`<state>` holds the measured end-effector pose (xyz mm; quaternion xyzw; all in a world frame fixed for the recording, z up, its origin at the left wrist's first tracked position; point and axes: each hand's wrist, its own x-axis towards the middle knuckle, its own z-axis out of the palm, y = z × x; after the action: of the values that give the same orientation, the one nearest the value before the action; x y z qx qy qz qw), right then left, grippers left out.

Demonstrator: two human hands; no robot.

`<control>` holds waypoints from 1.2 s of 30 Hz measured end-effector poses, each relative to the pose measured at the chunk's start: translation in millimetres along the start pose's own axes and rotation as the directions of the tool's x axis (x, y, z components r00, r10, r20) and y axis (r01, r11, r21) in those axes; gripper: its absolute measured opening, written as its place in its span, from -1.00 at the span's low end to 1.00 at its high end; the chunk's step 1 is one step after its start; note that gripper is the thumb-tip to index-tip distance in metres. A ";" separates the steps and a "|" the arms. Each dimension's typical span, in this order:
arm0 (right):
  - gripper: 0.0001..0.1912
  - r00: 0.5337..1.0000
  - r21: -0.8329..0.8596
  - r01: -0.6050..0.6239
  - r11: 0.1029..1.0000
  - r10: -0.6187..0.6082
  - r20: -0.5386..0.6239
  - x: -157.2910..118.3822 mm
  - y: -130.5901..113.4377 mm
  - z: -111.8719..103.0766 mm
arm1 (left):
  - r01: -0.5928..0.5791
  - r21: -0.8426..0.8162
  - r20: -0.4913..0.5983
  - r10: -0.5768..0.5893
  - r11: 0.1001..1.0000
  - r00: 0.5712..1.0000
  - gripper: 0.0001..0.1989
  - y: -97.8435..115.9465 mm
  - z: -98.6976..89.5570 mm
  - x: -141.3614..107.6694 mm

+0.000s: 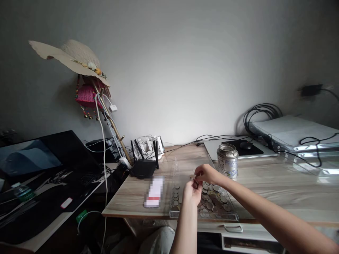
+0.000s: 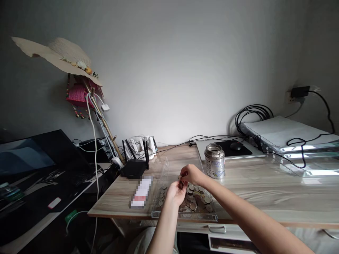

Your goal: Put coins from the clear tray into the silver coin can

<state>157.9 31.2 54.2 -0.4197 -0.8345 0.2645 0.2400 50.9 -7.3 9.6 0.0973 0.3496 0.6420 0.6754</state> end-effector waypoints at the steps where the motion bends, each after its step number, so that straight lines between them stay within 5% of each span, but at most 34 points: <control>1: -0.82 1.000 -0.028 0.013 1.000 -0.013 -0.001 0.1 0.2 2.7 | 0.004 -0.031 -0.003 -0.004 1.000 1.000 -0.75 -1.1 -0.9 -0.5; 9: -0.72 0.994 -0.123 0.105 0.987 -0.109 -0.028 -9.3 -3.0 6.2 | -0.002 -0.152 -0.022 -0.001 0.988 1.000 -0.77 -2.7 -6.0 -1.9; 14: -0.70 0.932 -0.205 0.144 0.968 -0.202 -0.302 -22.0 -8.1 -41.3 | 0.044 -0.136 -0.028 -0.048 0.990 0.998 -0.81 -3.1 -6.4 -7.5; 18: -0.71 0.865 -0.375 -0.125 0.919 -0.084 -0.495 -24.1 6.6 -110.6 | 0.005 -0.094 -0.058 -0.011 0.996 0.998 -0.84 -3.9 -5.7 -9.9; 22: -0.76 0.889 -0.584 -0.397 0.708 0.139 -0.435 -19.1 27.5 -148.3 | -0.018 -0.042 -0.060 0.015 0.999 0.998 -0.88 -5.1 -5.3 -10.4; 32: -0.76 0.885 -0.637 -0.428 0.641 0.155 -0.439 -11.8 27.6 -140.4 | 0.067 0.046 0.024 -0.069 0.997 0.997 -0.74 -8.0 -7.5 -11.4; 34: -0.73 0.870 -0.613 -0.388 0.688 0.054 -0.490 -15.7 17.0 -125.1 | 0.060 0.075 0.060 -0.065 0.995 0.996 -0.74 -8.1 -6.6 -12.8; 36: -0.74 0.905 -0.562 -0.232 0.794 -0.035 -0.423 -21.3 6.5 -99.9 | 0.042 0.114 0.099 -0.054 0.993 0.994 -0.77 -7.9 -5.5 -15.1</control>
<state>235.2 40.9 120.6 -0.5638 -0.7812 -0.0954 0.2506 54.9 -24.4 6.2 0.1594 0.3523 0.5991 0.7011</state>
